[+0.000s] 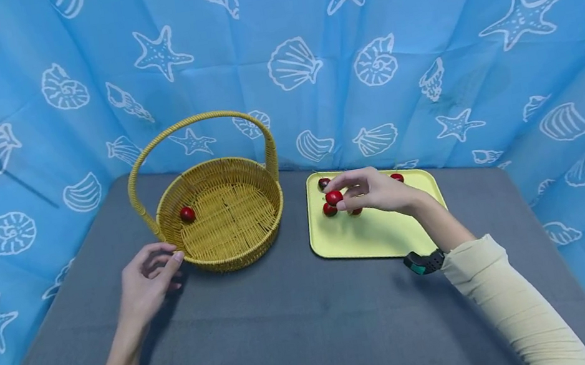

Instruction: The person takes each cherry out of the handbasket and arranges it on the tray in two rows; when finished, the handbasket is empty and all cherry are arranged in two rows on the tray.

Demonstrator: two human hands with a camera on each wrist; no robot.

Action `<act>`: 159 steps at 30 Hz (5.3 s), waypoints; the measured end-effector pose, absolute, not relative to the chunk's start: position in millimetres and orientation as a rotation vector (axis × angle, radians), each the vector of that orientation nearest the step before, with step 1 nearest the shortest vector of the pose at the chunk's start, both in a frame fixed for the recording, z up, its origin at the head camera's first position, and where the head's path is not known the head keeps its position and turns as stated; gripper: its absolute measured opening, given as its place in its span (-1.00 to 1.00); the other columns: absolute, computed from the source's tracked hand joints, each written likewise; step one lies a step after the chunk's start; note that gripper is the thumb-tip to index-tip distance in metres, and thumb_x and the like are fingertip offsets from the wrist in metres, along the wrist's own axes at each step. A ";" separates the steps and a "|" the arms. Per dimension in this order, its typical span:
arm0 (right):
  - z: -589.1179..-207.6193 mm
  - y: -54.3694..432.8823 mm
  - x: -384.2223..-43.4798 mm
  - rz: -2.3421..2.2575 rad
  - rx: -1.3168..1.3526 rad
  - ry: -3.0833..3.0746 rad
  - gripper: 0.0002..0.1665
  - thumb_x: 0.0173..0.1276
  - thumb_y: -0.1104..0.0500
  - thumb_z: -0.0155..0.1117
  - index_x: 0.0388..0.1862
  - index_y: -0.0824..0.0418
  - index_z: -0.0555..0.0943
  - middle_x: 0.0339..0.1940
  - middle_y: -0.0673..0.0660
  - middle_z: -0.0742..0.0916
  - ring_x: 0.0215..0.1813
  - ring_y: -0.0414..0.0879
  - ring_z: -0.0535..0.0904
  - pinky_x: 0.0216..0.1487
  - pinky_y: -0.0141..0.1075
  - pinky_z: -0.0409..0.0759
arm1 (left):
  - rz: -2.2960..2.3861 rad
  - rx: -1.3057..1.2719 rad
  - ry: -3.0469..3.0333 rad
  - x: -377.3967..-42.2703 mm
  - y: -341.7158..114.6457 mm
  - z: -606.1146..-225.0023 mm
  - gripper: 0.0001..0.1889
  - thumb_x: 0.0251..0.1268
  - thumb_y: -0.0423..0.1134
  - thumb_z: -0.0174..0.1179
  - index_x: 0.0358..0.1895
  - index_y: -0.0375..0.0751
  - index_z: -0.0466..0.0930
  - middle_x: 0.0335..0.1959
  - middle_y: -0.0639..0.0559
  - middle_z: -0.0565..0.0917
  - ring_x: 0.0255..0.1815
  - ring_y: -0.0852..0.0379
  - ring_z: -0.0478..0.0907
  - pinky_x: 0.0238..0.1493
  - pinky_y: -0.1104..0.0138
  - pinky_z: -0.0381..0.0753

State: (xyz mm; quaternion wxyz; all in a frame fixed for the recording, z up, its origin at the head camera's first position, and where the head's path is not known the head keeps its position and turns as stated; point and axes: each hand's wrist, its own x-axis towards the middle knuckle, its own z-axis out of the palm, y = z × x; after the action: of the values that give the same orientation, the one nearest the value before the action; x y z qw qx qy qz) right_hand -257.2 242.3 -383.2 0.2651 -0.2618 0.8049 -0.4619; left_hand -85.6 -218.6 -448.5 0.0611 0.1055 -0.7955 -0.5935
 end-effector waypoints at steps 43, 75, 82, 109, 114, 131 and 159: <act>-416.3 318.4 -246.4 -0.974 -0.672 2.672 -0.62 0.48 0.27 0.49 0.20 0.40 0.68 0.15 0.38 0.79 0.14 0.23 0.78 0.01 -0.42 0.78 | -1.759 0.310 -2.421 -84.4 -215.4 -446.2 -0.64 0.58 -0.06 0.35 0.22 -0.19 0.62 -0.01 -0.36 0.77 -0.28 0.11 0.77 -0.27 0.21 0.88; -356.5 116.6 -270.1 -1.187 -1.106 2.270 -0.62 0.52 0.28 0.45 0.26 0.26 0.69 0.19 0.26 0.80 0.25 0.14 0.76 0.37 0.06 0.77 | -1.774 0.320 -2.404 -84.1 -216.3 -446.2 -0.65 0.57 -0.07 0.37 0.21 -0.18 0.62 -0.06 -0.31 0.77 -0.29 0.11 0.77 -0.27 0.21 0.89; -357.0 67.6 -282.8 -1.157 -1.180 2.191 -0.61 0.50 0.26 0.46 0.26 0.27 0.70 0.18 0.25 0.80 0.16 0.02 0.78 0.33 -0.11 0.78 | -1.780 0.309 -2.400 -85.3 -216.4 -447.7 -0.67 0.56 -0.10 0.37 0.20 -0.19 0.63 -0.09 -0.25 0.78 -0.30 0.09 0.78 -0.28 0.21 0.89; -380.7 -37.9 -308.6 -1.198 -0.938 1.990 -0.57 0.61 0.19 0.37 0.34 0.36 0.65 0.23 0.27 0.75 0.35 0.29 0.65 0.31 0.24 0.75 | -1.780 0.364 -2.433 -85.8 -215.7 -444.8 -0.66 0.59 -0.07 0.35 0.22 -0.16 0.60 -0.03 -0.30 0.77 -0.29 0.11 0.77 -0.27 0.22 0.88; -391.4 -42.9 -308.5 -1.232 -0.873 1.988 -0.60 0.61 0.19 0.37 0.31 0.34 0.68 0.20 0.25 0.78 0.33 0.30 0.66 0.33 0.21 0.75 | -1.776 0.344 -2.431 -85.5 -216.1 -444.8 -0.65 0.59 -0.07 0.35 0.22 -0.17 0.60 -0.02 -0.31 0.76 -0.29 0.11 0.77 -0.28 0.26 0.87; -410.7 -53.0 -301.4 -1.126 -0.756 1.942 -0.49 0.63 0.18 0.33 0.48 0.27 0.56 0.43 0.30 0.65 0.37 0.23 0.69 0.39 0.06 0.76 | -1.756 0.341 -2.422 -84.8 -214.6 -445.8 -0.65 0.59 -0.07 0.35 0.22 -0.17 0.60 -0.03 -0.34 0.76 -0.29 0.12 0.77 -0.28 0.21 0.88; -395.7 -59.1 -285.7 -0.987 -0.795 1.836 -0.35 0.62 0.27 0.28 0.63 0.18 0.44 0.60 0.21 0.55 0.53 0.02 0.54 0.54 -0.14 0.64 | -1.758 0.367 -2.461 -85.2 -216.6 -445.2 -0.65 0.59 -0.06 0.33 0.25 -0.13 0.58 0.02 -0.29 0.76 -0.26 0.15 0.75 -0.23 0.25 0.87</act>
State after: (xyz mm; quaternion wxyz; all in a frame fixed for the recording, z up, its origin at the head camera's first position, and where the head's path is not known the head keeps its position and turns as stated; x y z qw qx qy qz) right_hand -285.7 -59.1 -395.7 0.4396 -0.3201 0.7393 -0.3972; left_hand -85.2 -216.6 -445.2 0.0476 0.1203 -0.8068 -0.5765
